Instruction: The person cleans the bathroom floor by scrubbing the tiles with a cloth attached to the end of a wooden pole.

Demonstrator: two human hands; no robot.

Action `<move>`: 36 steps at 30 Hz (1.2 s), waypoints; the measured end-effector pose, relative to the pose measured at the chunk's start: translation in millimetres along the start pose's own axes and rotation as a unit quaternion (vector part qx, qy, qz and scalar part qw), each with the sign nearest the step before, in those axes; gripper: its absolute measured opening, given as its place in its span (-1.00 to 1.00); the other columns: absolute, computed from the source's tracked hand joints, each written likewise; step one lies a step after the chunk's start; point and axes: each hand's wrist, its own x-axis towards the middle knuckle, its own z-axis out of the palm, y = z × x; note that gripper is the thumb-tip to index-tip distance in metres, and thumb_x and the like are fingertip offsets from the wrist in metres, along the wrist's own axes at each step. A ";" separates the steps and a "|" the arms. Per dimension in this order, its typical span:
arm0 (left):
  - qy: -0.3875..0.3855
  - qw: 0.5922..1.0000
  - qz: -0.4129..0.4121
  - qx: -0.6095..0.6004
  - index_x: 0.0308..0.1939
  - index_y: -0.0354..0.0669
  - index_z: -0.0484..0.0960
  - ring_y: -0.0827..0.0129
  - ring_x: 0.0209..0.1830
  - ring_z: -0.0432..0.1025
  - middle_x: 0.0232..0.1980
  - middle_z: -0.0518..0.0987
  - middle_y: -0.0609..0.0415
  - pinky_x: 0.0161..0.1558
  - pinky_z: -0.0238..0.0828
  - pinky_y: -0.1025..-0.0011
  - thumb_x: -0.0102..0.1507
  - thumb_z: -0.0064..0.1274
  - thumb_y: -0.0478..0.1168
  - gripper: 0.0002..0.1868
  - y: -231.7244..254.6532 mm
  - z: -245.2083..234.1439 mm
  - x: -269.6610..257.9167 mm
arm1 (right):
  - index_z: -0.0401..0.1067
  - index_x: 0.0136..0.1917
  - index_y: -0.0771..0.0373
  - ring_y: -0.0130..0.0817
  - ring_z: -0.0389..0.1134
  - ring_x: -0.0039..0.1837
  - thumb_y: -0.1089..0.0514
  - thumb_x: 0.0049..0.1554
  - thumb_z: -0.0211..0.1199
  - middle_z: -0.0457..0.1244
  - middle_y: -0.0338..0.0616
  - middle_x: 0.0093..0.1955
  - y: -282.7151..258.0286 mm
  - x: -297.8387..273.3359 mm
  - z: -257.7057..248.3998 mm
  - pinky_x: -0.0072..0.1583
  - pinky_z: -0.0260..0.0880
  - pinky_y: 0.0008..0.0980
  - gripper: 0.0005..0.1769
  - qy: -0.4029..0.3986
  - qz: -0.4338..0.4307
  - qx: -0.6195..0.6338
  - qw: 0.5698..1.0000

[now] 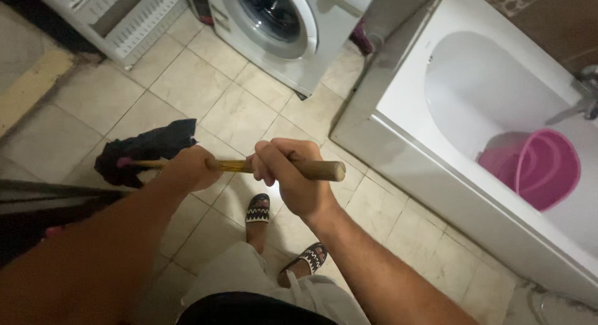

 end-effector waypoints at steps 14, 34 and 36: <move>0.060 0.995 0.079 0.029 -0.18 -0.08 0.77 0.01 -0.04 0.58 -0.10 0.68 -0.14 0.04 0.53 0.12 0.18 0.14 0.07 -0.65 54.9 47.8 -22.2 | 0.32 -0.48 0.31 -0.40 0.20 -0.30 0.17 0.26 0.06 0.16 -0.20 -0.46 -30.3 -49.4 -50.0 -0.09 0.37 -0.31 -0.53 0.056 0.026 0.010 0.998; 0.061 0.963 0.246 -0.089 -0.35 -0.16 0.76 -0.16 -0.13 0.54 -0.22 0.66 -0.23 0.00 0.48 0.08 0.15 0.04 -0.04 -0.71 381.5 227.8 -184.7 | 0.29 -0.49 0.29 -0.46 0.05 -0.45 0.26 0.26 0.05 0.08 -0.24 -0.53 -115.5 -318.0 -277.3 -0.22 0.32 -0.31 -0.54 0.200 -0.165 -0.049 0.965; 0.059 0.950 0.290 -0.098 -0.34 -0.15 0.75 -0.17 -0.15 0.53 -0.22 0.66 -0.23 -0.02 0.46 0.07 0.17 0.04 -0.04 -0.71 411.5 241.2 -195.6 | 0.30 -0.49 0.29 -0.46 0.06 -0.46 0.26 0.26 0.05 0.09 -0.24 -0.54 -125.9 -336.9 -291.7 -0.23 0.34 -0.31 -0.55 0.227 -0.180 -0.070 0.955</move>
